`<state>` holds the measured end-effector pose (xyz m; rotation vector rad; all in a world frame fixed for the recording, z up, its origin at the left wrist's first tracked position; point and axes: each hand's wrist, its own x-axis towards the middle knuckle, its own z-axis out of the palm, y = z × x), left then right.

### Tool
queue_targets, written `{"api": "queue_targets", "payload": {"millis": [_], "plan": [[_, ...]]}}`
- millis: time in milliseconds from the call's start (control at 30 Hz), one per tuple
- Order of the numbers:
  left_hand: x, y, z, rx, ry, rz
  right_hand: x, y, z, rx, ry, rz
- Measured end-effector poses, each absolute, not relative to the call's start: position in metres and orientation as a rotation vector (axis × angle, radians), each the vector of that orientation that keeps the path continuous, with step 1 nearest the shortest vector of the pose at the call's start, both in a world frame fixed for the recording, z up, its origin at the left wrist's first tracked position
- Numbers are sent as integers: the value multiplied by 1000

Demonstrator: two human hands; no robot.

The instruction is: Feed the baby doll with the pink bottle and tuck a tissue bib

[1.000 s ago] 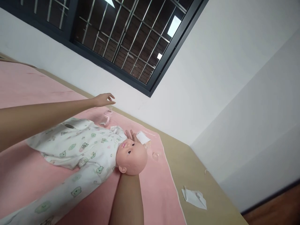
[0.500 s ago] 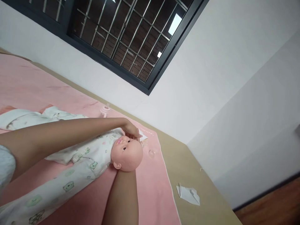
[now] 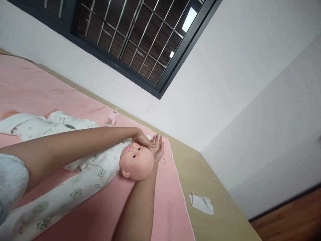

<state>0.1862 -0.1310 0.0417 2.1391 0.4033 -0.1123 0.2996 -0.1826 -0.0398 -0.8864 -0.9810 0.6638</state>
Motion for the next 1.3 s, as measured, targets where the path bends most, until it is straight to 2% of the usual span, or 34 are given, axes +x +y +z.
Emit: {"api": "queue_targets", "payload": {"millis": [100, 267, 433, 633, 1000, 1300], "plan": [[184, -133, 45, 1912, 462, -525, 335, -187, -29, -888, -883, 677], [191, -139, 40, 1892, 590, -564, 369, -190, -22, -992, -434, 827], [197, -142, 32, 2065, 589, -334, 377, -189, -21, -1140, -389, 868], [193, -130, 35, 2227, 600, -364, 370, -187, -21, -1217, -510, 950], [144, -144, 57, 2577, 620, 292, 362, -185, -26, -1267, -787, 888], [109, -171, 66, 2551, 590, 562, 361, -187, -20, -1319, -842, 889]]}}
